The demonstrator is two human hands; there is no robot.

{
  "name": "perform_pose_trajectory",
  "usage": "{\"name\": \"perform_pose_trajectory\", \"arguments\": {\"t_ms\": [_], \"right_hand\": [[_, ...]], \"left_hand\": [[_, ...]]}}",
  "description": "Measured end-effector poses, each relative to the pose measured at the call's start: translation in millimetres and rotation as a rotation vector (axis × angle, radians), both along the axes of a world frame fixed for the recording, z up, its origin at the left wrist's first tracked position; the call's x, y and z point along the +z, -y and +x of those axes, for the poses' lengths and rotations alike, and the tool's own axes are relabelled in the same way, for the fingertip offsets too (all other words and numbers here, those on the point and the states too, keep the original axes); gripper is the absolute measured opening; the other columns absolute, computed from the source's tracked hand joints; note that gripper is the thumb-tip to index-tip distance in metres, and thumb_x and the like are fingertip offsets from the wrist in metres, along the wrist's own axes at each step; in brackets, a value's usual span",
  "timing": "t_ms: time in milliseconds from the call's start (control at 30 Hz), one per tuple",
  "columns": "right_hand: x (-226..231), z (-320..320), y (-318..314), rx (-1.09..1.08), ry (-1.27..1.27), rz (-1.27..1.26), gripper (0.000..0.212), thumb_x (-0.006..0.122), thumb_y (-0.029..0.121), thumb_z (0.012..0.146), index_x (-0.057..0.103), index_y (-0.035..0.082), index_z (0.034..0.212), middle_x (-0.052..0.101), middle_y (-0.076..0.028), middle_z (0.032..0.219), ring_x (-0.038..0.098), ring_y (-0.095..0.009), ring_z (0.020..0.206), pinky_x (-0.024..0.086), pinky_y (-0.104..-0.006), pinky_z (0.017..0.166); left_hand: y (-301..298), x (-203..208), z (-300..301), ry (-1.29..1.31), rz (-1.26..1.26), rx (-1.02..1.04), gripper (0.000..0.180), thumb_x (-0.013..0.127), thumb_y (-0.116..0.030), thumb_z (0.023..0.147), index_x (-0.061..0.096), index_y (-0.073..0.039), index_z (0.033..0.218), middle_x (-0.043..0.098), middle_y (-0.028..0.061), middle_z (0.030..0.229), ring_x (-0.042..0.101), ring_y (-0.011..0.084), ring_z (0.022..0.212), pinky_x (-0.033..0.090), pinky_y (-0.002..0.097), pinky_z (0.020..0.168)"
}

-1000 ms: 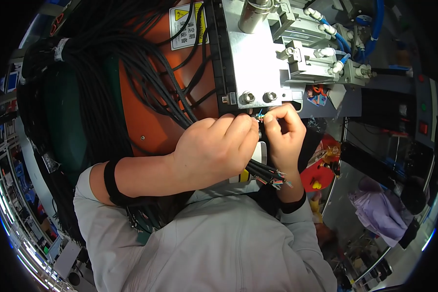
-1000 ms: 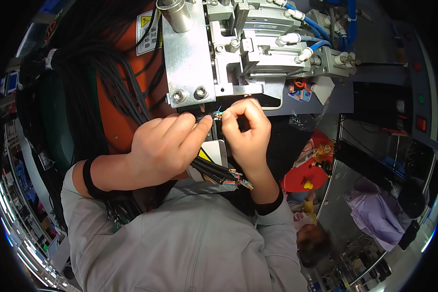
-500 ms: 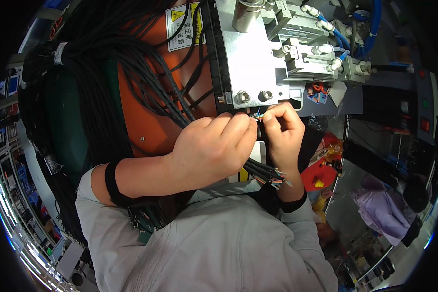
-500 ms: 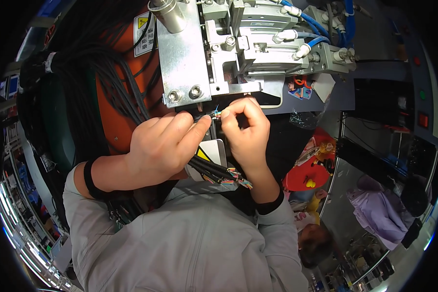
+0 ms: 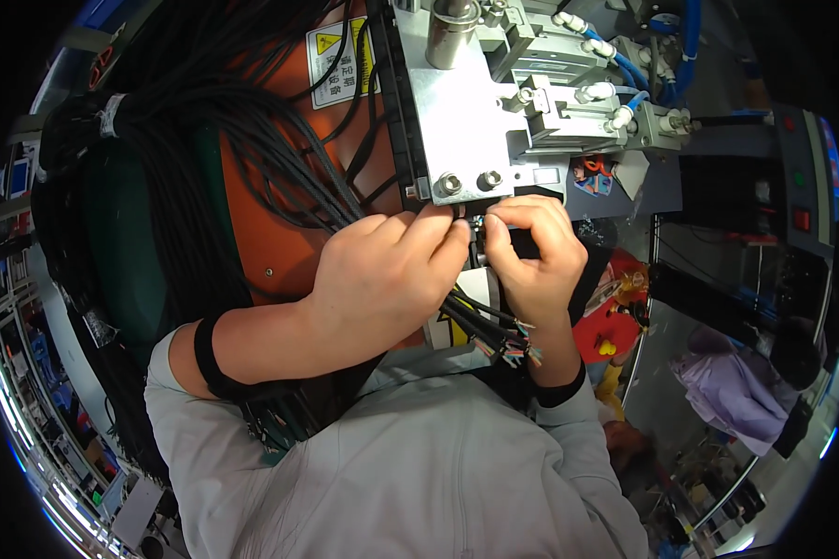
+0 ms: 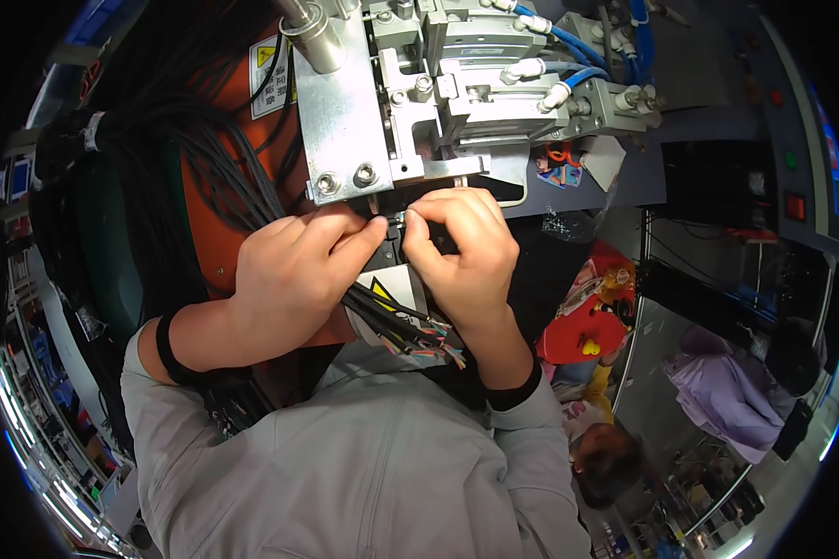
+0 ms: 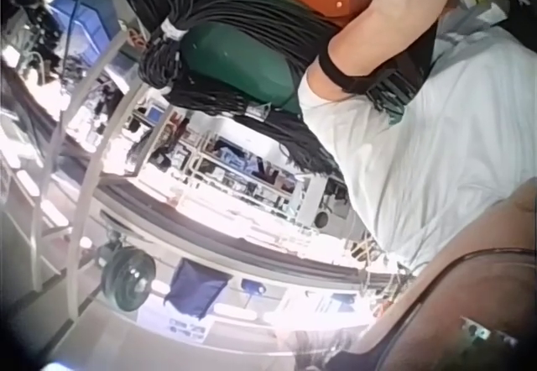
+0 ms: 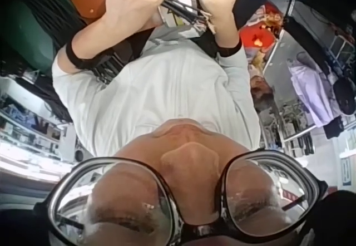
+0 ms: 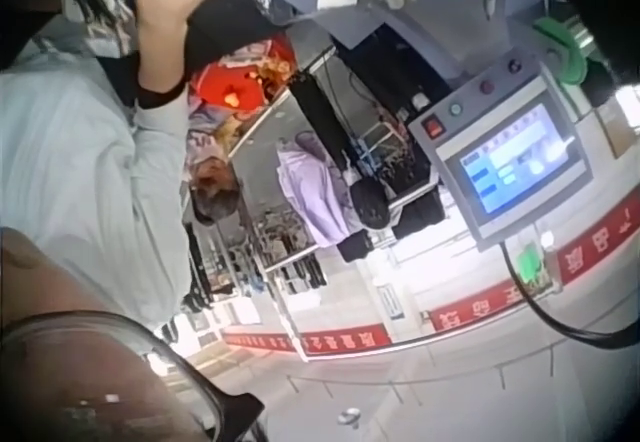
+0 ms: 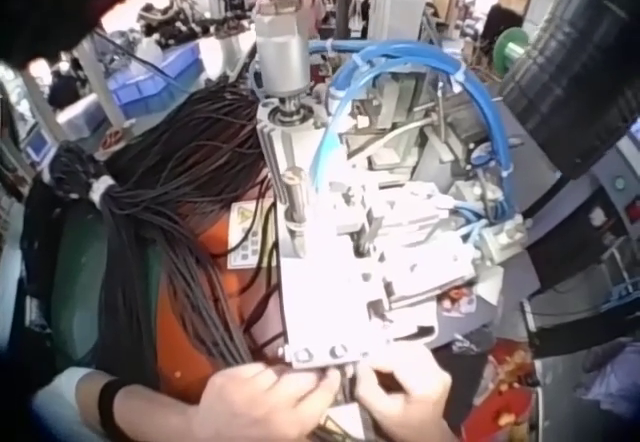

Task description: The person picks up a bundle of cables, inserts the wire ends into a machine one by one, and then gathers the processed cables to set them aside before repeating the process with a new bundle.

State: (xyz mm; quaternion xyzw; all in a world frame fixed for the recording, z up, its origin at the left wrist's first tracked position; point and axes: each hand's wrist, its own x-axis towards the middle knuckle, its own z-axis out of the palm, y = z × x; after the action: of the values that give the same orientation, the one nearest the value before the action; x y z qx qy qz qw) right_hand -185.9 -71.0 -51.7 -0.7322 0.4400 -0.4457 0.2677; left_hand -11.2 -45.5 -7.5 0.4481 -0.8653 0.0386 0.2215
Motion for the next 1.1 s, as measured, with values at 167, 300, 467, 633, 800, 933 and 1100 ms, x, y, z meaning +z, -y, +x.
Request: {"name": "perform_pose_trajectory", "arguments": {"t_ms": [167,300,467,633,800,933,1100], "right_hand": [[0,-5,1,-0.030,0.302,0.286,0.007,0.066,-0.003,0.076,0.062,-0.001,0.080,0.063,-0.007,0.077,0.058,-0.018,0.074,0.046,-0.0283,0.070],[12,-36,10,0.439,0.390,0.115,0.009,0.070,-0.001,0.075,0.062,0.000,0.079,0.063,-0.008,0.076,0.058,-0.019,0.073,0.045,-0.0289,0.067],[16,-42,3,0.414,0.404,0.035,0.011,0.071,0.003,0.075,0.063,0.000,0.082,0.063,-0.010,0.080,0.058,-0.019,0.074,0.044,-0.0282,0.065],[21,-29,-6,0.210,0.582,0.233,0.018,0.075,-0.006,0.066,0.065,-0.001,0.080,0.066,-0.010,0.080,0.062,-0.020,0.074,0.046,-0.0270,0.067],[34,-2,-12,0.131,0.496,0.176,0.017,0.076,-0.005,0.067,0.065,0.000,0.080,0.066,-0.011,0.085,0.061,-0.020,0.074,0.046,-0.0277,0.067],[37,4,-10,-0.007,0.556,0.010,0.017,0.075,-0.005,0.067,0.065,0.000,0.080,0.066,-0.012,0.087,0.061,-0.019,0.074,0.047,-0.0275,0.068],[34,-8,-3,0.165,0.326,-0.009,0.017,0.075,-0.006,0.067,0.065,0.000,0.080,0.066,-0.010,0.085,0.060,-0.019,0.074,0.047,-0.0284,0.068]], "left_hand": [[-11,11,1,0.199,0.105,0.045,0.012,0.060,-0.010,0.067,0.057,-0.006,0.078,0.047,0.0006,0.070,0.049,0.0109,0.056,0.038,0.0226,0.050],[-7,8,7,0.157,0.175,0.014,0.019,0.059,-0.010,0.066,0.060,-0.004,0.084,0.050,0.0019,0.073,0.050,0.0112,0.057,0.038,0.0226,0.050],[6,16,7,-0.137,0.011,-0.160,0.026,0.066,-0.011,0.072,0.066,-0.002,0.097,0.058,0.0040,0.081,0.053,0.0127,0.056,0.041,0.0250,0.047],[8,18,2,-0.377,-0.110,-0.246,0.025,0.069,-0.011,0.072,0.067,0.000,0.094,0.062,0.0076,0.083,0.055,0.0139,0.056,0.041,0.0239,0.045],[5,8,3,-0.359,0.009,-0.214,0.019,0.071,-0.010,0.073,0.067,0.002,0.087,0.059,0.0081,0.072,0.057,0.0169,0.054,0.043,0.0249,0.042],[6,8,1,-0.415,-0.012,-0.188,0.016,0.071,-0.010,0.074,0.065,0.002,0.084,0.058,0.0080,0.067,0.058,0.0177,0.052,0.043,0.0259,0.042],[7,8,2,-0.442,-0.008,-0.200,0.014,0.069,-0.009,0.076,0.064,0.002,0.082,0.057,0.0081,0.066,0.057,0.0178,0.051,0.043,0.0266,0.041]]}}
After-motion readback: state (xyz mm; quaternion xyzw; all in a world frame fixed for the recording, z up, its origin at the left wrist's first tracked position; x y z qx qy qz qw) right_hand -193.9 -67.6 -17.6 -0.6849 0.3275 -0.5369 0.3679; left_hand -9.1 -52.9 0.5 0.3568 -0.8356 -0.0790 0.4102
